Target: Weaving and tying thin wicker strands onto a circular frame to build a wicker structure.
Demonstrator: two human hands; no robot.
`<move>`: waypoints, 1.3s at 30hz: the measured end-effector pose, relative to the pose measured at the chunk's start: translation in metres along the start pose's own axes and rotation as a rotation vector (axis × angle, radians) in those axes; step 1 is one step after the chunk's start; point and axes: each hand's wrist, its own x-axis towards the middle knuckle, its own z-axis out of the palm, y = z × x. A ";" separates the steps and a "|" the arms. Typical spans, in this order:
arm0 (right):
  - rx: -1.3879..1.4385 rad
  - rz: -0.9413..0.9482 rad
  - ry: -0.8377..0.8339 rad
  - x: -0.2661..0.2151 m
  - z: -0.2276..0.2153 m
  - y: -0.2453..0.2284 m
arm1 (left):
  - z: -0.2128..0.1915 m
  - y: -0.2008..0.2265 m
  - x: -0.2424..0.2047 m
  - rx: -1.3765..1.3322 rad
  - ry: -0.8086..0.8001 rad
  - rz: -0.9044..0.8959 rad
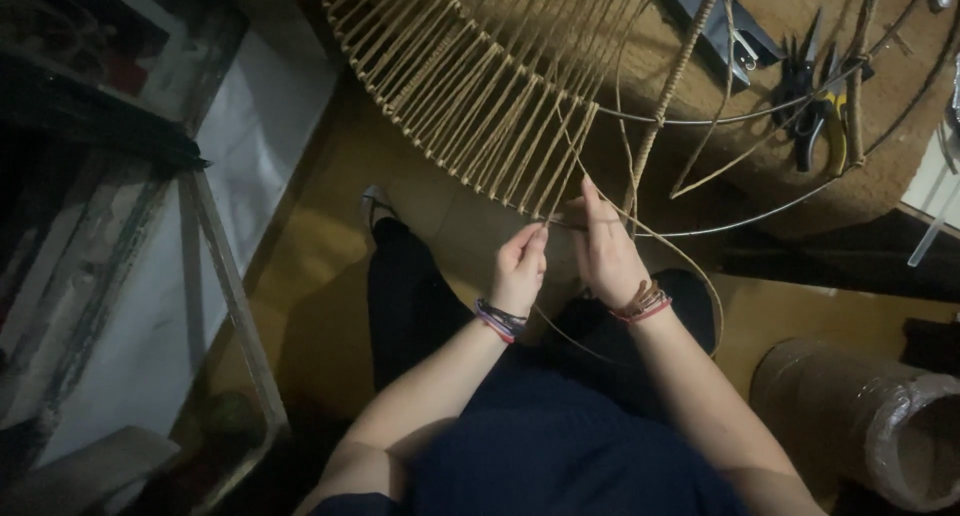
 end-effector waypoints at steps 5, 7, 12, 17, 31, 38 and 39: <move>0.018 0.106 0.010 -0.007 0.013 0.012 | -0.025 -0.053 0.053 0.215 -0.082 0.152; 0.029 0.221 -0.058 0.004 -0.003 -0.003 | -0.041 -0.102 0.093 0.024 -0.031 0.122; -0.057 0.436 -0.177 0.016 0.004 -0.002 | -0.028 -0.104 0.187 -0.471 -0.161 -0.052; 0.256 0.583 -0.068 0.035 0.017 -0.006 | 0.040 -0.031 0.215 0.255 -0.308 0.244; 0.634 0.746 0.379 0.022 -0.011 -0.046 | 0.038 -0.014 0.173 0.203 -0.662 0.241; 0.767 0.418 0.051 -0.040 -0.040 -0.071 | -0.045 -0.023 0.013 0.366 0.074 0.260; 0.770 0.411 0.049 -0.044 -0.041 -0.072 | -0.039 -0.008 0.007 0.366 0.079 0.265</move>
